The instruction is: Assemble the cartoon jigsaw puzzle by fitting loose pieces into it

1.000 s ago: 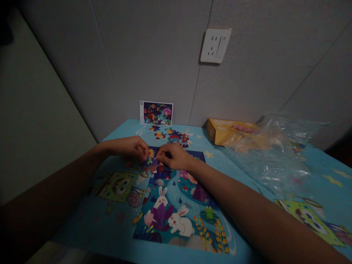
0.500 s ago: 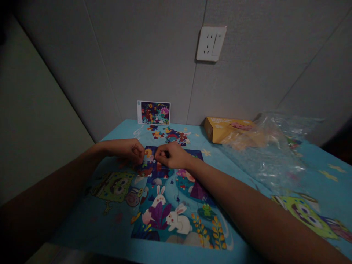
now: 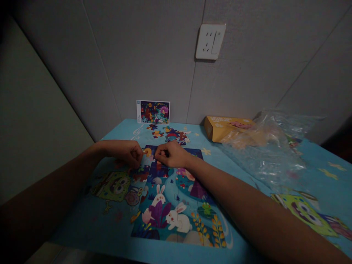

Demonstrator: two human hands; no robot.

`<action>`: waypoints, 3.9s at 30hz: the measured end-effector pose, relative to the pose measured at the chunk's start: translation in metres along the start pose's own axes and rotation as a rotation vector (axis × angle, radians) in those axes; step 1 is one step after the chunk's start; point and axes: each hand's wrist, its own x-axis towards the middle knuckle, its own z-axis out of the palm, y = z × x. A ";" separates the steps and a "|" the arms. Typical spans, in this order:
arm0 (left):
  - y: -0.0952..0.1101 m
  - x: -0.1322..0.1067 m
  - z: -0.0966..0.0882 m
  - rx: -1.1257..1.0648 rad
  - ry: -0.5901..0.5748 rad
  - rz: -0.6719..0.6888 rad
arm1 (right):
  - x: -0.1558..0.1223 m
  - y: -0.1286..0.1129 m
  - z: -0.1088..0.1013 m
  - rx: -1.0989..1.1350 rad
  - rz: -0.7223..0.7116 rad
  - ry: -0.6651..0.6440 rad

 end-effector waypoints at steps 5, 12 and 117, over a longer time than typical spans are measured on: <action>0.004 0.001 0.003 -0.006 0.013 -0.012 | -0.002 -0.002 -0.001 -0.038 -0.111 -0.003; 0.001 0.004 0.004 -0.010 0.008 -0.020 | -0.004 -0.013 -0.002 -0.074 -0.341 -0.103; 0.001 0.000 -0.001 0.168 0.306 0.172 | 0.002 -0.040 -0.012 -0.512 0.125 -0.221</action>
